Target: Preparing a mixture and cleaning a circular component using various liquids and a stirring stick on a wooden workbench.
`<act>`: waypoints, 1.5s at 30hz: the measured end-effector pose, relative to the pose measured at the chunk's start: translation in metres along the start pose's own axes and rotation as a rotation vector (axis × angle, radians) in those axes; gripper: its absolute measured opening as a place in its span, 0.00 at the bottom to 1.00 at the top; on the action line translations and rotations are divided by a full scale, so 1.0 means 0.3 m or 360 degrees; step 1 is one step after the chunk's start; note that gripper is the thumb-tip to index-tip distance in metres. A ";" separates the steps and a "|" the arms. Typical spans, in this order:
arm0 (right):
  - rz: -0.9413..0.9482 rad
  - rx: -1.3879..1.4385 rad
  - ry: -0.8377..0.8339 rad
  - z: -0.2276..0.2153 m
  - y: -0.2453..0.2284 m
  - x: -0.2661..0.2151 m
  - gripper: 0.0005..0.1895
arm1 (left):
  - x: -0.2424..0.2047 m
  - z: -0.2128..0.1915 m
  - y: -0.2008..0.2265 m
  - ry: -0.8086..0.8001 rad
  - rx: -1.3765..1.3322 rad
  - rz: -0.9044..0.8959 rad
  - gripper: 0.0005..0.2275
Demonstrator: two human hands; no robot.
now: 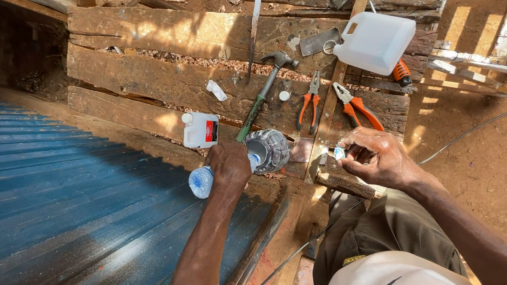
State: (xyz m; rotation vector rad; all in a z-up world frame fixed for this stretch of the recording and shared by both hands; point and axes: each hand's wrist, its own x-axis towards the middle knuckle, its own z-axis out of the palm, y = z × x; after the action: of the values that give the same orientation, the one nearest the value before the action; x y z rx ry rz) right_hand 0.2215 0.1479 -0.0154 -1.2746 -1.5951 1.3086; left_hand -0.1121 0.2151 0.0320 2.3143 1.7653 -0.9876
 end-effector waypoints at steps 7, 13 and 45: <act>-0.0030 0.0019 0.0022 -0.001 0.003 0.001 0.11 | 0.015 0.011 -0.005 -0.0023 0.0018 -0.0055 0.08; 0.0001 0.0078 0.0033 0.010 0.013 0.001 0.11 | 0.028 0.047 -0.012 -0.0214 0.0034 -0.0081 0.05; 0.0237 0.0262 -0.0091 0.161 0.188 0.092 0.12 | -0.341 0.514 0.354 0.0546 -0.2233 -0.1325 0.46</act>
State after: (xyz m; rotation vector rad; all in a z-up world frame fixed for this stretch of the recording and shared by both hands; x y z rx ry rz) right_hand 0.1833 0.1614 -0.0836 -1.2833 -1.4204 1.5473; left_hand -0.1004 0.0282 -0.0704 0.8594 2.3244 0.6525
